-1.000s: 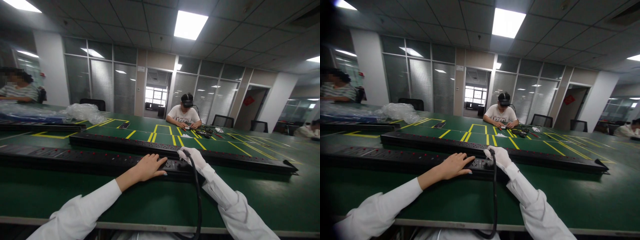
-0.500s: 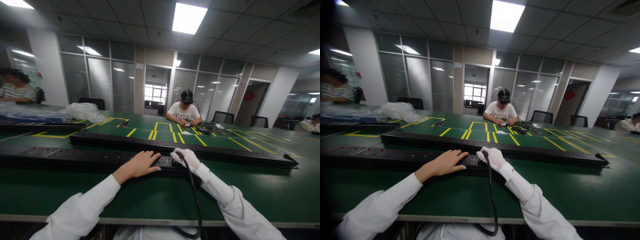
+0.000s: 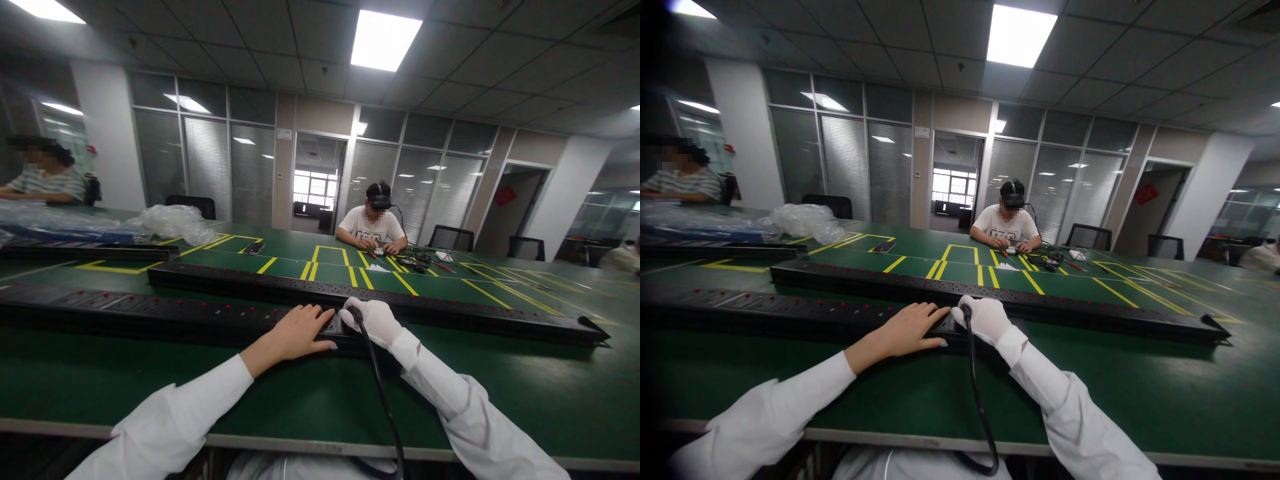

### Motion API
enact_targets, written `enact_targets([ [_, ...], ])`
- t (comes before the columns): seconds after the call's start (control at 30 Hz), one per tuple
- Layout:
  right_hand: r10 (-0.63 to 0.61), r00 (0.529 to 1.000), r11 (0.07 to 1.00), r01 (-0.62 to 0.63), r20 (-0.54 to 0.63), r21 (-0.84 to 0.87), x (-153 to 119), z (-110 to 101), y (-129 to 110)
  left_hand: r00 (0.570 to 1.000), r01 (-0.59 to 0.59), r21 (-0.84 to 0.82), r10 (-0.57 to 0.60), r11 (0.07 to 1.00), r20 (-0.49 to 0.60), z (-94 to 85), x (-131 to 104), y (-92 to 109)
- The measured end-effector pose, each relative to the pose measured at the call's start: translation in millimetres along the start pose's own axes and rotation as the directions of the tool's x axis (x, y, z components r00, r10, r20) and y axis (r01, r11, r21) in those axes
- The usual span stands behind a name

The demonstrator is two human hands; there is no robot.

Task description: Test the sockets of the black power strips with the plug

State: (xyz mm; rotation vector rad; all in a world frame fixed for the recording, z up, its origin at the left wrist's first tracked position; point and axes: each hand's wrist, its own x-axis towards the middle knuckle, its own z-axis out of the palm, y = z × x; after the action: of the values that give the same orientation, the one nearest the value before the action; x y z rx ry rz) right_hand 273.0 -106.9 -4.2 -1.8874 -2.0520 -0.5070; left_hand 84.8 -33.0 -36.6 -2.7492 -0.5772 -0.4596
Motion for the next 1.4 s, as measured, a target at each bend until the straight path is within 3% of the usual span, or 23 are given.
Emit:
enact_targets([
  [0.37,-0.075,0.996,0.991,0.068,-0.05,-0.116,-9.9,1.4,-4.9,1.0,0.008,-0.021,-0.008,1.0,-0.004,-1.9,1.1,2.8],
  [0.63,-0.039,0.997,0.985,0.026,-0.069,-0.173,-14.5,3.9,-8.7,0.996,0.09,-0.032,-0.09,0.995,-0.014,1.9,-0.7,8.2],
  [1.4,-0.024,0.998,0.994,0.018,-0.051,-0.105,-14.3,3.0,-8.3,0.998,0.062,-0.057,-0.062,0.996,-0.005,-2.9,-3.7,7.7],
])
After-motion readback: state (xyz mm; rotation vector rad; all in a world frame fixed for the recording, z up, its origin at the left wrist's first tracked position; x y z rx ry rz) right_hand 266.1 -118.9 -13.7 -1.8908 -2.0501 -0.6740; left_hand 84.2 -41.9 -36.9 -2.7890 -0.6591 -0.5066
